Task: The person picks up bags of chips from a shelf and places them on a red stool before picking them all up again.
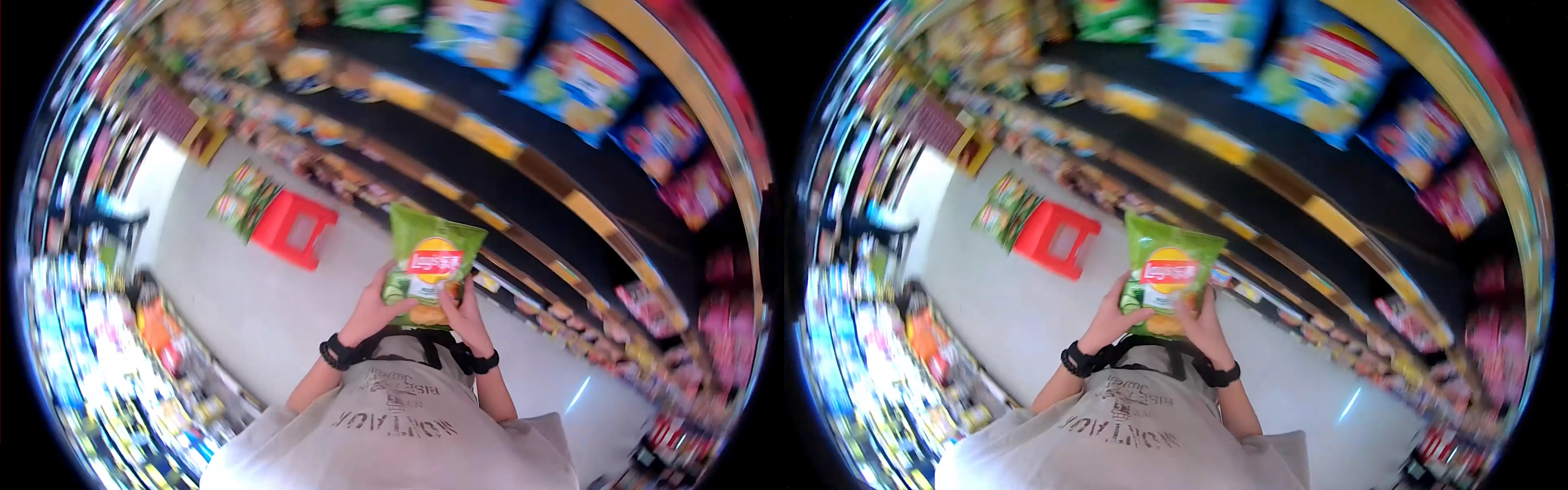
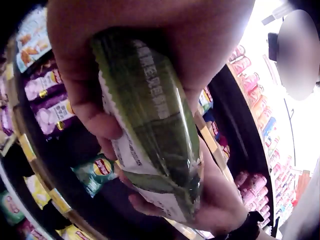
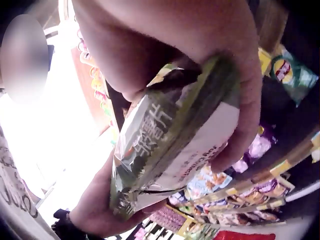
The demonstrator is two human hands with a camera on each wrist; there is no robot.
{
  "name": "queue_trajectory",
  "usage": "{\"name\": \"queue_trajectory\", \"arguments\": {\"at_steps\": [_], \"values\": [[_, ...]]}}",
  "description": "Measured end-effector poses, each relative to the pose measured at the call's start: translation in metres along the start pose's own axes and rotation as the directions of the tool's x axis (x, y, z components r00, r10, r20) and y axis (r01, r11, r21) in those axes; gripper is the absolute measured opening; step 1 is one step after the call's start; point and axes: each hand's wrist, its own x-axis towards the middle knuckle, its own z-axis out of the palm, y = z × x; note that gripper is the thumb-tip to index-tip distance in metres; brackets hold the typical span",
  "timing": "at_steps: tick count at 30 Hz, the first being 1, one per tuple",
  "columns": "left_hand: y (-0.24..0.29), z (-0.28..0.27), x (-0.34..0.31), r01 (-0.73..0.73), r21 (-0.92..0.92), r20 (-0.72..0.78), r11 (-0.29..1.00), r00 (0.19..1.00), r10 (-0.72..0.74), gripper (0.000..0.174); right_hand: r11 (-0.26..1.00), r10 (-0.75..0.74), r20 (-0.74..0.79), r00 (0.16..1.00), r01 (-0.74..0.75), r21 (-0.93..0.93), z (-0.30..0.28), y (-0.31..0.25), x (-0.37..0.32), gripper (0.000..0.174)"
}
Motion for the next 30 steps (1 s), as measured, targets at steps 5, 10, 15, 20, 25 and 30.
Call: {"name": "queue_trajectory", "arguments": {"at_steps": [5, 10, 15, 20, 25, 30], "values": [[-0.03, -0.051, -0.059, -0.001, -0.111, -0.193, 0.994, 0.981, -0.02, 0.081, 0.98, 0.128, 0.277, 0.952, -0.079, -0.181, 0.046, 0.017, -0.009, 0.061], [-0.05, -0.091, -0.117, 0.054, -0.199, -0.352, 0.978, 0.928, -0.123, 0.082, 0.971, 0.153, 0.38, 0.912, -0.068, -0.23, 0.103, 0.049, -0.008, 0.055], [-0.07, -0.12, -0.155, 0.039, -0.148, -0.563, 0.988, 0.818, -0.117, 0.083, 0.9, 0.264, 0.439, 0.859, -0.056, -0.432, 0.161, 0.059, 0.002, 0.043], [-0.092, -0.149, -0.163, -0.041, -0.312, -0.653, 0.949, 0.735, -0.183, 0.081, 0.944, 0.274, 0.597, 0.754, -0.09, -0.319, 0.215, 0.078, 0.029, 0.039], [-0.095, -0.191, -0.155, 0.002, -0.337, -0.694, 0.942, 0.675, -0.25, 0.083, 0.931, 0.353, 0.635, 0.687, -0.188, -0.313, 0.263, 0.091, 0.063, 0.041], [-0.101, -0.251, -0.124, 0.029, -0.318, -0.706, 0.948, 0.66, -0.258, 0.084, 0.942, 0.335, 0.7, 0.63, -0.207, -0.265, 0.32, 0.097, 0.116, 0.042]]}}
